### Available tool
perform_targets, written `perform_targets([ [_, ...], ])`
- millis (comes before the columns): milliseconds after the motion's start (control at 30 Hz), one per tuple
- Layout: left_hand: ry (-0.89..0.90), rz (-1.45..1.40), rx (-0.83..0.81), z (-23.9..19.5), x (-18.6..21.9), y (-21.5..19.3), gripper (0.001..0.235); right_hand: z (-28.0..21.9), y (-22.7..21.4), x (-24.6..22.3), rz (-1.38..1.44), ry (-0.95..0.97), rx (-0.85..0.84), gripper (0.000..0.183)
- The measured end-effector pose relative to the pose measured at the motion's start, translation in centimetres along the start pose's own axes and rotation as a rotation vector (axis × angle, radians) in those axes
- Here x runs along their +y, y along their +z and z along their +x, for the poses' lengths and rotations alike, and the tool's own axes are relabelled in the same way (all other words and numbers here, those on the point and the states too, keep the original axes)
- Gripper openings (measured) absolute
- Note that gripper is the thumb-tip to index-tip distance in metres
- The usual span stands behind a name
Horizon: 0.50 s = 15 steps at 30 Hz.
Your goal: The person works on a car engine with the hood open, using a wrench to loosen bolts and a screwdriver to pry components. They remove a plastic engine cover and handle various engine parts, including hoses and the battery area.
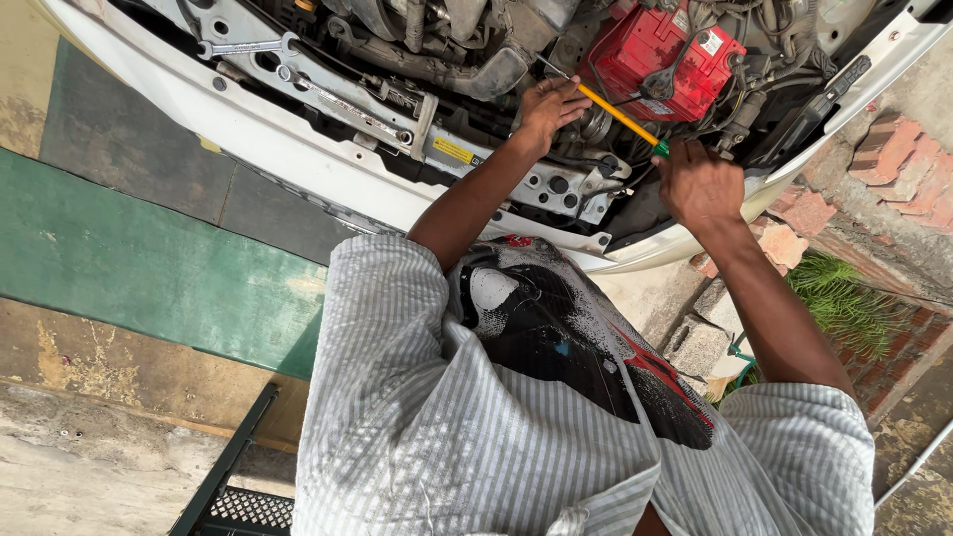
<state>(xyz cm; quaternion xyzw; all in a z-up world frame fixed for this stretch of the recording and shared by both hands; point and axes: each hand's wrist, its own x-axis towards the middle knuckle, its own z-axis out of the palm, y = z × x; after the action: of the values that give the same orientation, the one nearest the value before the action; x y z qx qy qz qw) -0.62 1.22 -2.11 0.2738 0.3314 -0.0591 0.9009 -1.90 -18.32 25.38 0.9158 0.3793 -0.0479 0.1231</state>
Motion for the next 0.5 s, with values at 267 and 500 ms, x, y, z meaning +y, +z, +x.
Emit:
perform_targets([
  [267,0.291,-0.073,0.347,2.2,2.9,-2.5,0.018,1.0,-1.2,0.8,0.386,0.159,-0.206,0.032],
  [500,0.683,0.239,0.597,6.4,9.0,-6.1,0.018,-0.6,-1.4,-0.8,0.134,0.061,-0.037,0.035],
])
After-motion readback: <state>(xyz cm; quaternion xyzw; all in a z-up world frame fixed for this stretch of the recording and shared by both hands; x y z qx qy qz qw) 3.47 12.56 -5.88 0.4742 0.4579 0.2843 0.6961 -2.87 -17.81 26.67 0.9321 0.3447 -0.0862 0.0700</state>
